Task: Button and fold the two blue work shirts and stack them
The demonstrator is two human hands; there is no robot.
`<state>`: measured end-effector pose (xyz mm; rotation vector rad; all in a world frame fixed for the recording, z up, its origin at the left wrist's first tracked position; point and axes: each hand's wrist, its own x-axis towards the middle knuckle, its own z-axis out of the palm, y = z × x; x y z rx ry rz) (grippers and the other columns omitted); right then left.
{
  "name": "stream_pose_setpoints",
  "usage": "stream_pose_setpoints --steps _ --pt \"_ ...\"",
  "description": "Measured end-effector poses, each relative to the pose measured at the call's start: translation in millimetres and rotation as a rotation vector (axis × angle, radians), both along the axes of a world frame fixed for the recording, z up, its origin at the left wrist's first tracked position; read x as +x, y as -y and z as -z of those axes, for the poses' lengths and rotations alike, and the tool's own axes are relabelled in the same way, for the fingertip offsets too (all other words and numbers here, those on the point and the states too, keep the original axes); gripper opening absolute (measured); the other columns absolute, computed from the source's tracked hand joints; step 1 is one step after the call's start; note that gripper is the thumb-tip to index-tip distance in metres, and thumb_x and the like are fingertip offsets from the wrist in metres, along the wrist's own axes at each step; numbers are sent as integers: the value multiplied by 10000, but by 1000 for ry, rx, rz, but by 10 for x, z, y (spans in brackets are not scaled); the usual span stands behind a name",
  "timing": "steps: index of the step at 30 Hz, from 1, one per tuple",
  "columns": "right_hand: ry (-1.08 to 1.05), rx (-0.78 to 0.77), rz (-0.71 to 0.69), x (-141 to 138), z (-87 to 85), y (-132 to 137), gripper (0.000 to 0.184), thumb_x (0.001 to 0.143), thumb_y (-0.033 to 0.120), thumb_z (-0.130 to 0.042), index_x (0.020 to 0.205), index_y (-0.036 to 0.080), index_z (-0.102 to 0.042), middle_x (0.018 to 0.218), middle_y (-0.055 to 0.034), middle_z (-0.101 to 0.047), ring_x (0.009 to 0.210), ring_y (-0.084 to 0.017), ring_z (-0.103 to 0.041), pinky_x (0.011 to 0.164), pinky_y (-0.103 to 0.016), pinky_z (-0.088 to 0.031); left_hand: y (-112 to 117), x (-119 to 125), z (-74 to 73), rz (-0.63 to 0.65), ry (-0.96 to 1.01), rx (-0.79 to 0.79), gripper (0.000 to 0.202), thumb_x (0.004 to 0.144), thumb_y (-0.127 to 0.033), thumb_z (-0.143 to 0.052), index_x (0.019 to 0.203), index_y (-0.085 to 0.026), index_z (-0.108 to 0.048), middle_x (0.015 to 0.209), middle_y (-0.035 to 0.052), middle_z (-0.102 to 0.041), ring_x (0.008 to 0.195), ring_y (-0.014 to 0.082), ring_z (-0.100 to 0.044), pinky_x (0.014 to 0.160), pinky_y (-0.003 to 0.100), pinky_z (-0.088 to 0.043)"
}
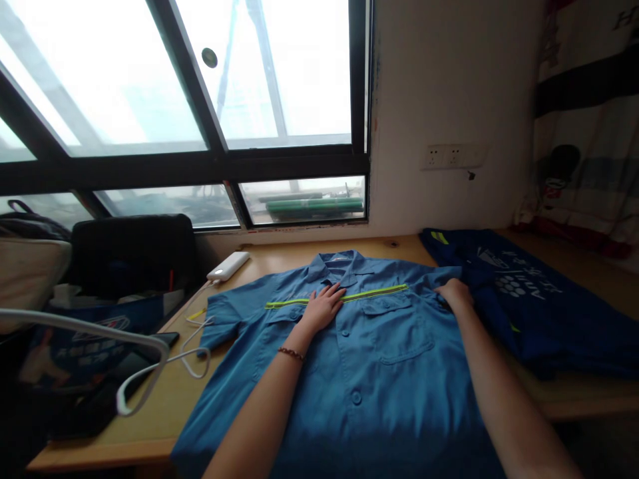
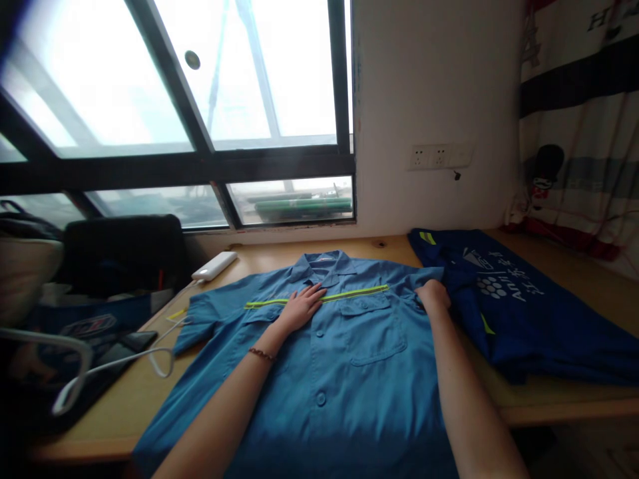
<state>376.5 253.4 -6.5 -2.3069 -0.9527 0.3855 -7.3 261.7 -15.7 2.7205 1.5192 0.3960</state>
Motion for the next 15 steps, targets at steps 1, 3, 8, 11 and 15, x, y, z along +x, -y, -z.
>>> stream_pose_setpoints --steps 1,3,8,11,15 --pt "-69 53 -15 47 -5 -6 432 432 274 -717 798 60 -633 872 -260 -592 870 -413 -549 641 -500 -453 1 1 1 -1 1 0 415 870 -428 -247 1274 -370 -318 1387 -38 -273 1231 255 -282 963 510 -238" --pt "-181 167 -12 85 -44 -14 351 469 236 -679 778 74 -640 811 -189 -632 813 -348 -589 634 -420 -482 7 5 -3 -2 3 -2 413 869 -427 -249 1272 -369 -321 1388 -36 -273 1232 252 -281 962 509 -239" --pt "-187 541 -357 -262 -419 125 402 607 221 -585 1000 140 -608 1101 -89 -581 1007 -234 -535 802 -296 -455 29 18 -32 -14 12 -12 408 868 -416 -263 1267 -367 -334 1386 -33 -277 1233 248 -278 971 501 -229" --pt "-374 734 -854 -611 -666 288 380 721 333 -535 1067 186 -584 1167 -72 -546 1075 -236 -492 881 -357 -412 38 20 -50 -22 19 -26 406 867 -408 -270 1263 -361 -347 1387 -31 -275 1237 247 -268 981 490 -217" --pt "-404 808 -899 -927 -628 321 419 835 437 -351 1093 186 -565 1089 -83 -592 1014 -219 -537 876 -386 -414 64 25 -62 -37 23 -41 405 866 -399 -286 1263 -356 -350 1387 -26 -274 1242 246 -261 986 488 -207"
